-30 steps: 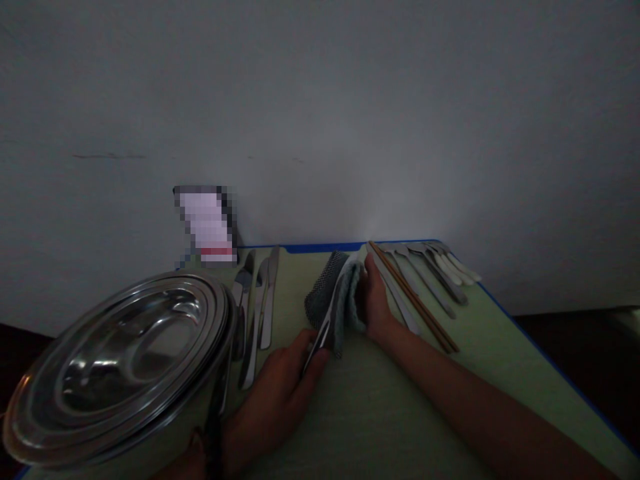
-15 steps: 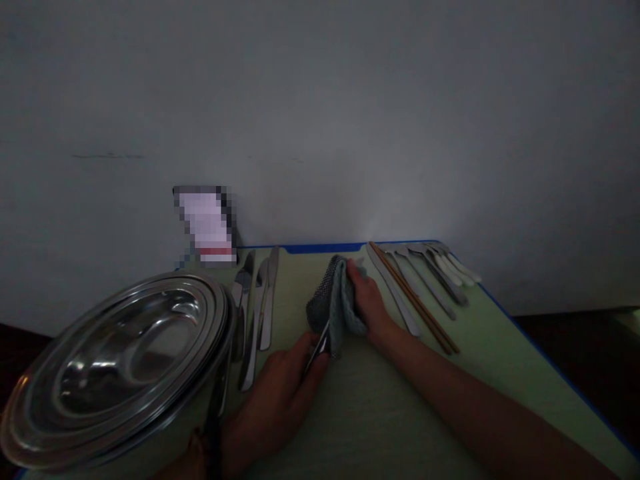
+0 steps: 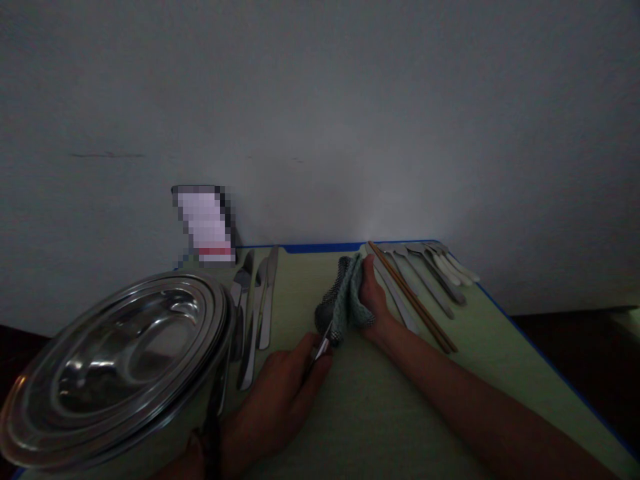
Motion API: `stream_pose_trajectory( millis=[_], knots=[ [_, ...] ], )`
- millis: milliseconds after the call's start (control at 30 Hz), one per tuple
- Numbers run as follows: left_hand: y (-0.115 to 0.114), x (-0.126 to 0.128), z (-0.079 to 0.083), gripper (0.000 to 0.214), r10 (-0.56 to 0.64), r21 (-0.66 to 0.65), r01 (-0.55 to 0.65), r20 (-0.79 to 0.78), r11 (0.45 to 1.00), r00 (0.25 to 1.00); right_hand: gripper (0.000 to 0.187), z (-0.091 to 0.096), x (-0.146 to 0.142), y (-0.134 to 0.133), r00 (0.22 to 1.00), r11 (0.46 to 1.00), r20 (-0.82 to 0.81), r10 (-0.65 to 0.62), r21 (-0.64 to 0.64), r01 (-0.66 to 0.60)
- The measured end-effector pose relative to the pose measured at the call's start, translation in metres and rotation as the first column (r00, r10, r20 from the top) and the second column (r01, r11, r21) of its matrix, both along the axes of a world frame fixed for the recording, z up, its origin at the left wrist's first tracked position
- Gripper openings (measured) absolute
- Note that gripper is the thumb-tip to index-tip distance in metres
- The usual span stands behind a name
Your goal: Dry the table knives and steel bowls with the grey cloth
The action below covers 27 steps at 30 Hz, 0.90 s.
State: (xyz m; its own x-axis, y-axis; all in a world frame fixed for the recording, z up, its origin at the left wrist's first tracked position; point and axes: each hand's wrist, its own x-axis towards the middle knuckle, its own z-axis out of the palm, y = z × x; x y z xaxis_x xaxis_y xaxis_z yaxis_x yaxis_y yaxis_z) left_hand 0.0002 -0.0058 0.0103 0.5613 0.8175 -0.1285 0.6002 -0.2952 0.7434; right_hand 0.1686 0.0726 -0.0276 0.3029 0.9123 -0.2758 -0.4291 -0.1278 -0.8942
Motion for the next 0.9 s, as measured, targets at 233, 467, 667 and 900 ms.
stream_pose_trajectory(
  millis=[233,467,667,900],
  knots=[
    [0.001,0.0,0.0,0.025,0.0,0.042,0.0,-0.012,0.999,1.0,0.053,0.009,-0.003,-0.005,0.988,0.982,-0.018,0.157,0.113,-0.154],
    [0.0,-0.001,-0.003,0.024,0.004,0.022,-0.004,-0.035,1.0,0.999,0.04,0.007,-0.001,-0.002,0.99,0.994,-0.096,0.105,0.0,-0.105],
    [0.001,-0.003,-0.002,0.026,0.0,-0.009,0.0,0.025,1.0,1.0,0.046,0.012,-0.006,-0.004,0.85,0.944,-0.416,0.324,0.197,-0.263],
    [0.002,-0.002,0.002,0.024,0.026,-0.029,-0.024,0.062,0.999,0.998,0.048,0.009,-0.003,0.004,0.903,0.978,-0.404,0.144,0.197,-0.067]
  ],
)
